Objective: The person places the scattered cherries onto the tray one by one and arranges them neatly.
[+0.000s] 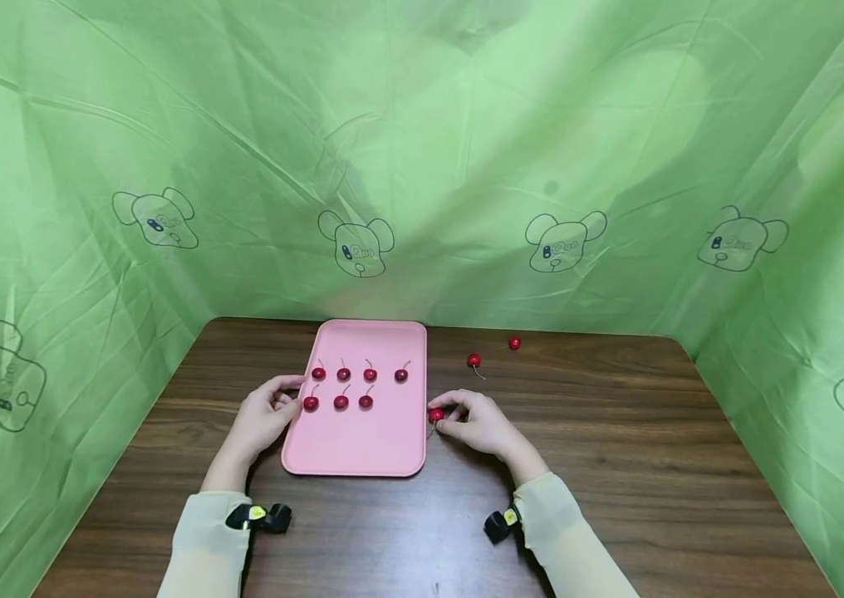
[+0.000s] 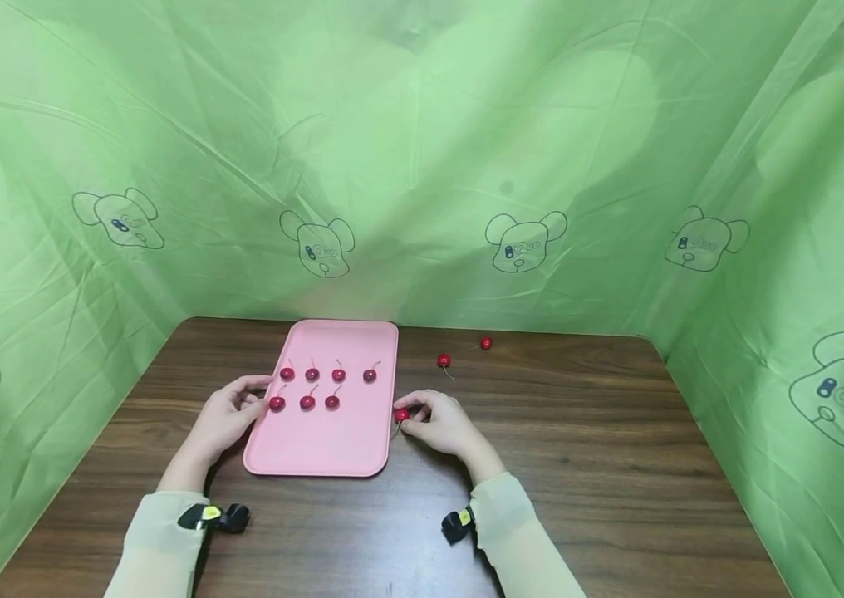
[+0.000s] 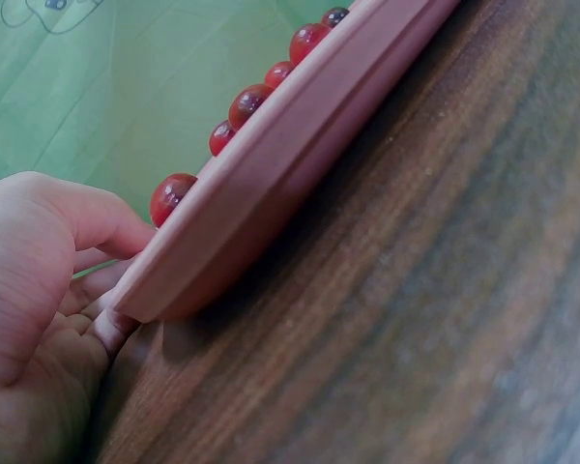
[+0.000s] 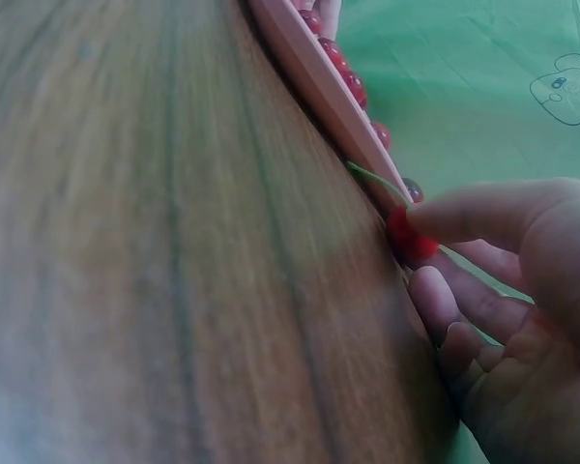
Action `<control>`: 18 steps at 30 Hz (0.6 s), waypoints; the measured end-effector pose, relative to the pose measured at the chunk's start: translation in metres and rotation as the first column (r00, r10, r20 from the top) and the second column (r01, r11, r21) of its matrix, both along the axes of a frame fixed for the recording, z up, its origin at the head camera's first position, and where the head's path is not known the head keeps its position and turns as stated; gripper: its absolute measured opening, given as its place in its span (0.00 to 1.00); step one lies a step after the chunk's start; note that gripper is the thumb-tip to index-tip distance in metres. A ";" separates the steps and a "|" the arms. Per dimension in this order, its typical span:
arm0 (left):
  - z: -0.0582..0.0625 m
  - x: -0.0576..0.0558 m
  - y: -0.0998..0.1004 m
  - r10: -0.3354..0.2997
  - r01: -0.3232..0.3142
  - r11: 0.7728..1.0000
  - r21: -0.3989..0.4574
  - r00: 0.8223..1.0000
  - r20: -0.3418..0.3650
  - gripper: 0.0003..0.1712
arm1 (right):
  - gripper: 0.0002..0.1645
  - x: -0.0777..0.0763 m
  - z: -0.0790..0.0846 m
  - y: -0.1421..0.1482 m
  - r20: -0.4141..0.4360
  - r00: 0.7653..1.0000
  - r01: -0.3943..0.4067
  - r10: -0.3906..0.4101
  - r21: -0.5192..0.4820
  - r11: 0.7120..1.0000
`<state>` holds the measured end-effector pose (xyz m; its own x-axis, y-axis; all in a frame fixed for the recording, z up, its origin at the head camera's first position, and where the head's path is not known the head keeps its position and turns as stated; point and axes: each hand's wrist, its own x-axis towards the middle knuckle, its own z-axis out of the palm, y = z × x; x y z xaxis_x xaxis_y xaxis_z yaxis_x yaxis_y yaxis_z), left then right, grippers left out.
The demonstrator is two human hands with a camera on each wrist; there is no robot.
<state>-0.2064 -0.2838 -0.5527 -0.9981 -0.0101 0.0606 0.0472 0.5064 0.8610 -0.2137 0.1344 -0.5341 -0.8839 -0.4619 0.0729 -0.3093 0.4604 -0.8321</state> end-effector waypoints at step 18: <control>0.000 -0.001 0.000 0.003 -0.003 1.000 -0.012 1.000 -0.007 0.22 | 0.16 -0.008 0.004 0.026 0.033 0.990 0.138 -0.138 -0.005 0.990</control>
<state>-0.2073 -0.2840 -0.5528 -0.9976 -0.0122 0.0679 0.0518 0.5172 0.8543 -0.2215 0.1605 -0.5296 -0.9411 -0.3350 0.0455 -0.2156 0.4909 -0.8441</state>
